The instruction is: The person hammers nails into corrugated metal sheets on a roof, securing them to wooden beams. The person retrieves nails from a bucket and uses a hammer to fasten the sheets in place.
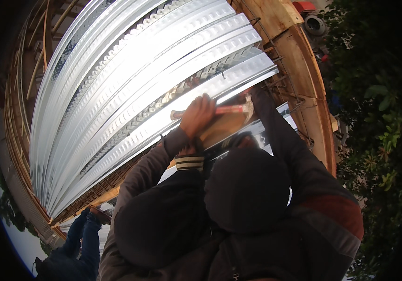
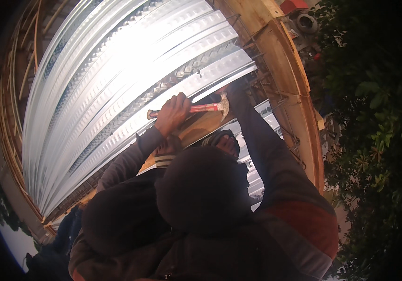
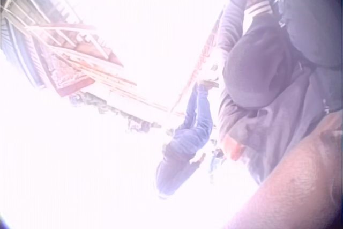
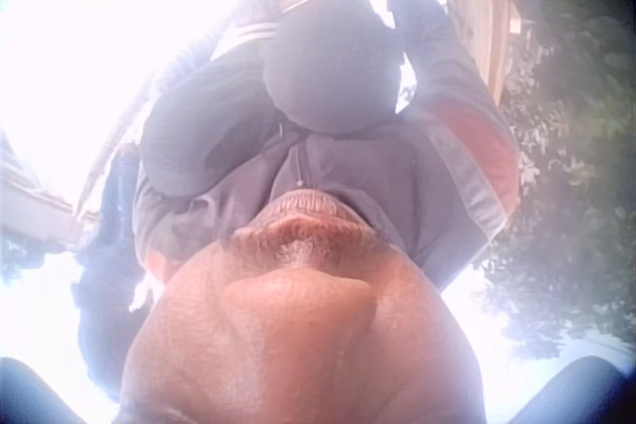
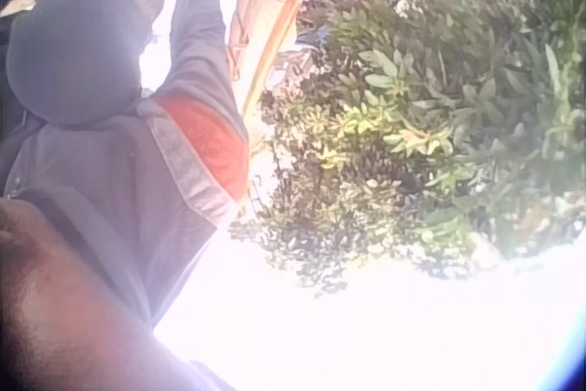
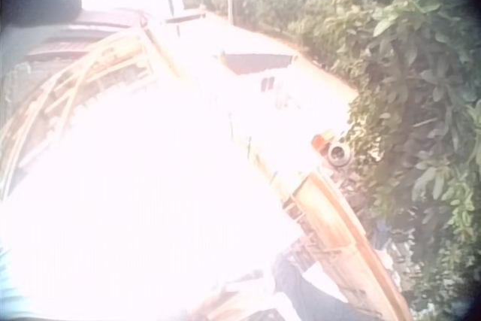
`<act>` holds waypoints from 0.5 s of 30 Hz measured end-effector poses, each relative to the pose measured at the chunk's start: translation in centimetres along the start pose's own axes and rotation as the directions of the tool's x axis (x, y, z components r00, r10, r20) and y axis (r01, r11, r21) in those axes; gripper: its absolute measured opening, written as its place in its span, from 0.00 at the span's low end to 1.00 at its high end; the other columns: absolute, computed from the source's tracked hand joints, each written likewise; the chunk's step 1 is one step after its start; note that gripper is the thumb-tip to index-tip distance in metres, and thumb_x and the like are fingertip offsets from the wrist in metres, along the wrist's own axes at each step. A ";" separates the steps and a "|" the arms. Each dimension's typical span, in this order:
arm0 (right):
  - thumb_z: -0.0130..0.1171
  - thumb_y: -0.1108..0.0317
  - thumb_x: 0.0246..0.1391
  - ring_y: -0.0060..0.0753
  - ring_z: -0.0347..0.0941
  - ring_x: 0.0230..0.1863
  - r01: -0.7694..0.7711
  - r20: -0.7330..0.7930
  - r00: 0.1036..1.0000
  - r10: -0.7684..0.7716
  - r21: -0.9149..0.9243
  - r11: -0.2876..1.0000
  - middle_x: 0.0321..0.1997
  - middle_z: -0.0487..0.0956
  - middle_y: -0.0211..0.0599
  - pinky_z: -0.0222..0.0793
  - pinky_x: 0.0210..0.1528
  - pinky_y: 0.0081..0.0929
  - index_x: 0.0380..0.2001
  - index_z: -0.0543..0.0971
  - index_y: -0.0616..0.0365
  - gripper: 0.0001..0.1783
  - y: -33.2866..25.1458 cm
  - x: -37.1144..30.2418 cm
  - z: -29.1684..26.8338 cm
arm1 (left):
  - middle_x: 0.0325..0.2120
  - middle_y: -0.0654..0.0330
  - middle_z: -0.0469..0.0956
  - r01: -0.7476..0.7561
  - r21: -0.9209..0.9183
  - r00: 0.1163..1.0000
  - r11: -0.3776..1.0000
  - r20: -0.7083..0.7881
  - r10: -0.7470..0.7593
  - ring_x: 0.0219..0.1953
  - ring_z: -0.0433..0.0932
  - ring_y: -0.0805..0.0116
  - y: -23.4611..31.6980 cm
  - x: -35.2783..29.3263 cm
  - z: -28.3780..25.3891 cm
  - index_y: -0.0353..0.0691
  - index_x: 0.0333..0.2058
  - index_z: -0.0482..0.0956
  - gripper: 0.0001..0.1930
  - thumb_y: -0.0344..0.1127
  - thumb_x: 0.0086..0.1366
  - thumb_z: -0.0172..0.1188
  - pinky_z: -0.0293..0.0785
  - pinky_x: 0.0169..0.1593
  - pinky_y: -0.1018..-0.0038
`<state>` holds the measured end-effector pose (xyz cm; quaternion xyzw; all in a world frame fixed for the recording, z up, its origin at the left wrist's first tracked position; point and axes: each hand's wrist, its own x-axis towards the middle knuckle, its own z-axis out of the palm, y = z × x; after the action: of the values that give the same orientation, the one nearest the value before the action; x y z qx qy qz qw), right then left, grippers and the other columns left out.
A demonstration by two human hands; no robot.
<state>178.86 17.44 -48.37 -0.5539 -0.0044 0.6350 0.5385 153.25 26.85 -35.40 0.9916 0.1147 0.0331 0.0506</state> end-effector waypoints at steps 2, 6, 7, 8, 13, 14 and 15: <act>0.58 0.55 0.66 0.34 0.78 0.39 0.006 0.002 1.000 -0.007 0.010 1.000 0.40 0.80 0.39 0.75 0.43 0.33 0.50 0.78 0.59 0.19 -0.1 0.0 0.2 | 0.34 0.56 0.68 0.017 -0.035 1.000 0.999 -0.010 -0.017 0.35 0.74 0.62 0.2 0.0 -0.1 0.39 0.36 0.70 0.07 0.33 0.60 0.56 0.76 0.36 0.68; 0.58 0.55 0.66 0.33 0.78 0.39 0.009 -0.018 1.000 -0.008 0.024 1.000 0.40 0.80 0.39 0.75 0.43 0.33 0.50 0.78 0.59 0.19 0.0 -0.3 0.0 | 0.33 0.56 0.68 0.007 -0.018 1.000 1.000 0.020 -0.006 0.35 0.74 0.62 0.2 0.4 -0.6 0.40 0.36 0.69 0.07 0.33 0.61 0.56 0.77 0.35 0.69; 0.58 0.55 0.66 0.33 0.78 0.39 0.009 -0.009 1.000 -0.009 0.039 0.999 0.40 0.80 0.39 0.75 0.43 0.33 0.50 0.78 0.59 0.19 -0.2 0.3 0.3 | 0.33 0.56 0.68 0.011 -0.029 1.000 1.000 -0.002 -0.011 0.35 0.74 0.62 0.4 0.1 -0.4 0.40 0.36 0.69 0.07 0.33 0.61 0.56 0.77 0.35 0.69; 0.58 0.55 0.66 0.33 0.78 0.39 0.010 -0.008 1.000 -0.009 0.041 0.999 0.40 0.80 0.39 0.75 0.43 0.33 0.50 0.78 0.59 0.19 0.0 0.1 0.5 | 0.33 0.56 0.68 0.013 -0.033 1.000 0.999 -0.028 -0.014 0.35 0.74 0.62 0.3 0.0 -0.3 0.40 0.36 0.69 0.07 0.33 0.61 0.56 0.77 0.35 0.69; 0.58 0.55 0.66 0.33 0.78 0.39 0.025 -0.007 1.000 -0.025 0.061 0.998 0.40 0.80 0.38 0.75 0.43 0.33 0.50 0.78 0.59 0.19 -0.6 0.3 0.9 | 0.33 0.56 0.67 -0.004 -0.051 0.996 0.999 -0.088 -0.001 0.34 0.74 0.62 0.0 0.2 -0.1 0.40 0.36 0.69 0.08 0.33 0.61 0.57 0.77 0.34 0.69; 0.58 0.56 0.66 0.33 0.78 0.39 0.028 -0.007 1.000 -0.027 0.067 0.997 0.40 0.80 0.38 0.75 0.42 0.33 0.50 0.78 0.59 0.19 -0.5 0.4 0.9 | 0.33 0.56 0.67 -0.008 -0.055 0.997 0.998 -0.076 0.003 0.34 0.74 0.62 0.0 0.2 -0.3 0.40 0.36 0.69 0.08 0.33 0.61 0.57 0.77 0.33 0.69; 0.58 0.56 0.66 0.33 0.78 0.39 0.028 -0.007 1.000 -0.027 0.065 0.998 0.40 0.80 0.38 0.75 0.42 0.33 0.50 0.78 0.59 0.19 -0.5 0.4 0.8 | 0.33 0.56 0.67 -0.012 -0.059 0.998 0.998 -0.066 0.008 0.34 0.74 0.62 0.1 0.2 -0.4 0.40 0.36 0.69 0.08 0.33 0.60 0.57 0.77 0.33 0.69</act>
<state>178.68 18.39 -48.02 -0.5381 0.0102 0.6256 0.5649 153.40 26.87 -34.98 0.9885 0.1105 0.0693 0.0763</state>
